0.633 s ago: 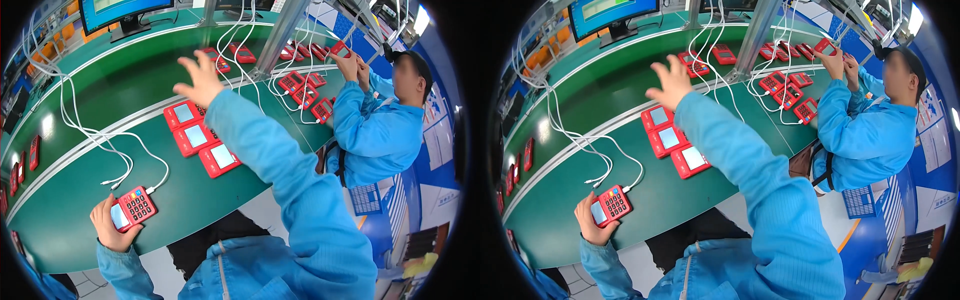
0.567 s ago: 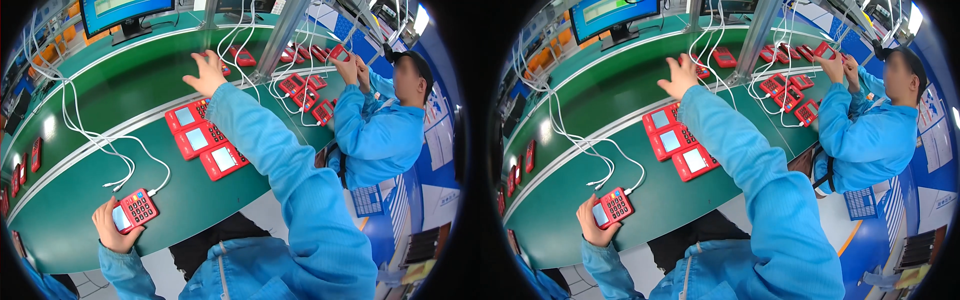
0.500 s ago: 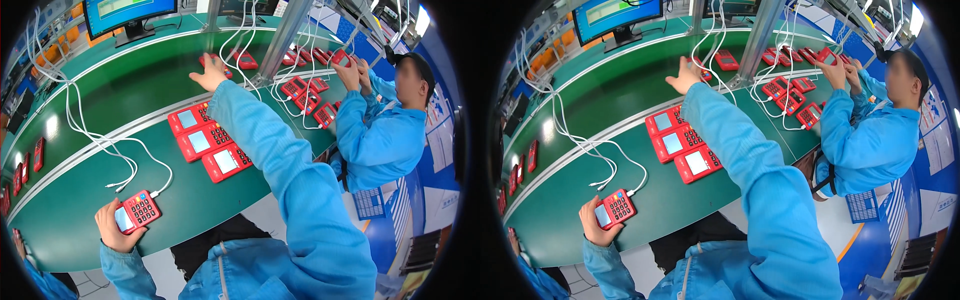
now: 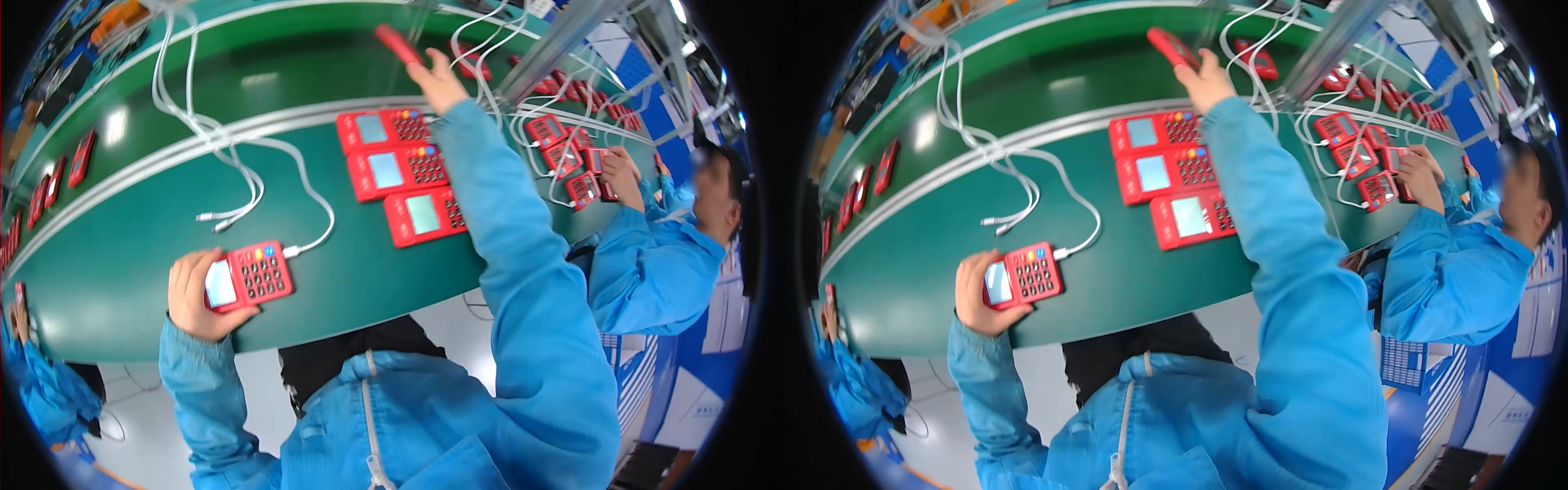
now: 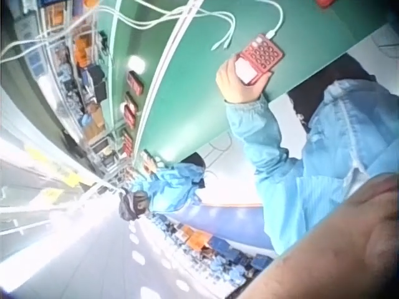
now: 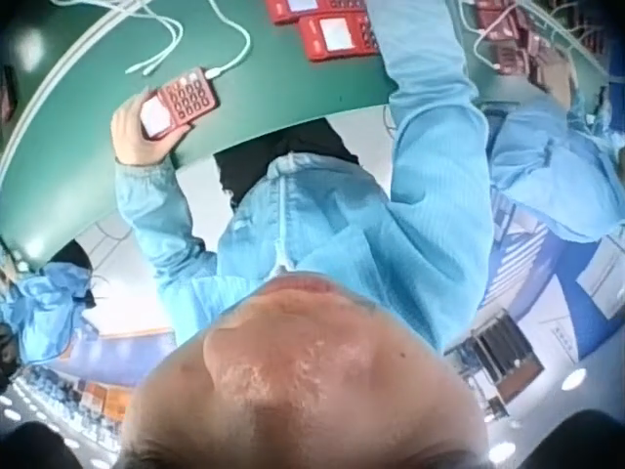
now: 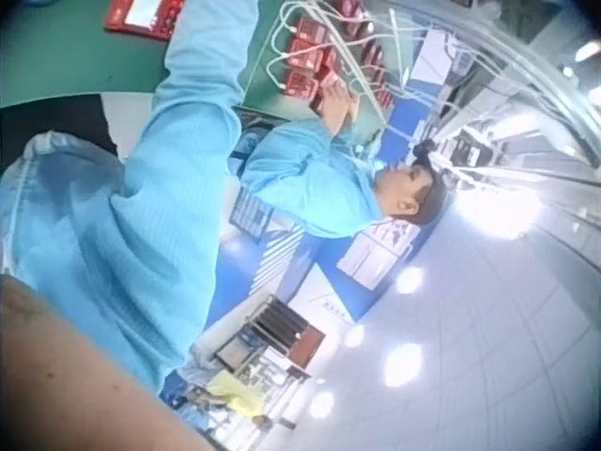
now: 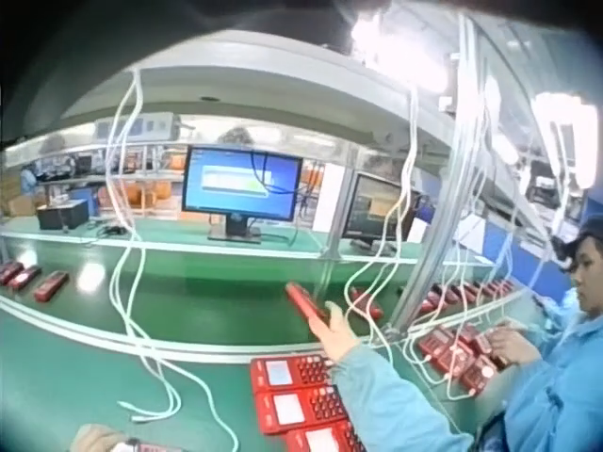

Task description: The person tests electronic POS terminals by plugging charging cables into them and pressing buttons, performing the actions by hand at an assembly line.

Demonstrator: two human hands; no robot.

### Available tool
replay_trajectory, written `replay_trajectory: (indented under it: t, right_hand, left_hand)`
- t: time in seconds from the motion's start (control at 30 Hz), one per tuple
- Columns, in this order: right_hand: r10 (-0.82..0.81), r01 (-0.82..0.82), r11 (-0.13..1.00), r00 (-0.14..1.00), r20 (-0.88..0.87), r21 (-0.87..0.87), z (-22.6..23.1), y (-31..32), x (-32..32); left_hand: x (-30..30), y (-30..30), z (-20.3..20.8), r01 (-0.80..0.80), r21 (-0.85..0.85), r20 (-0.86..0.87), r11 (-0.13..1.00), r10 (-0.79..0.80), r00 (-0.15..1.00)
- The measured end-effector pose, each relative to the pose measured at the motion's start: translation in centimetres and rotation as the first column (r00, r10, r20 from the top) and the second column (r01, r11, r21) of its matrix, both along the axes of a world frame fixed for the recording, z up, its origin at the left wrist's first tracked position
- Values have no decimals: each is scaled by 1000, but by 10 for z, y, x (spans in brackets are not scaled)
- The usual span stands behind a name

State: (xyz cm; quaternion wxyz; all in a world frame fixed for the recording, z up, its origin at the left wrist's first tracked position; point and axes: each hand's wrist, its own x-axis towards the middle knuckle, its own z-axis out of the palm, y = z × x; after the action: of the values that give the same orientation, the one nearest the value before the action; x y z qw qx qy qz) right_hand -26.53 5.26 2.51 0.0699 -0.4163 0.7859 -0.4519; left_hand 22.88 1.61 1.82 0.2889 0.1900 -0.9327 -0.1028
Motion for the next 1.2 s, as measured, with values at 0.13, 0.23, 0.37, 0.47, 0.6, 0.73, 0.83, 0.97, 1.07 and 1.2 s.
replay_trajectory:
  t: [0.13,0.23,0.37,0.47,0.6,0.73,0.83,0.97,1.07,1.2]
  right_hand:
    - [527,-454,826,832,174,-334,58,94,125]
    - [828,-761,557,541,149,-333,60,101,182]
    - [737,-864,446,503,-451,-234,33,46,275]
    - [690,-784,566,619,-374,-254,14,14,308]
    - [654,-760,642,612,-444,-101,10,-13,328]
    - [667,-713,700,677,-311,-52,14,-26,337]
    - [561,-580,796,815,-145,-176,10,-27,322]
    - [618,-621,783,782,-80,-19,2,-14,286]
    - [631,-625,766,685,-363,152,-32,-19,267]
    - [420,-540,836,746,-516,-101,-58,-42,271]
  left_hand:
    - [-4,1,3,-25,81,91,996,17,996]
    - [2,-9,-9,96,345,-137,934,-51,989]
    - [61,-35,-73,364,732,-664,577,483,570]
    - [50,-32,-47,570,724,-648,388,666,370]
    - [-4,-16,6,434,804,-539,407,807,242]
    - [55,-107,-18,784,618,-750,-62,255,611]
    - [58,-164,-61,719,694,-578,38,626,524]
    - [57,-199,-83,821,570,-608,34,689,394]
    - [43,-200,-75,806,591,-544,38,757,363]
    - [79,-214,-87,844,523,-699,-119,507,505]
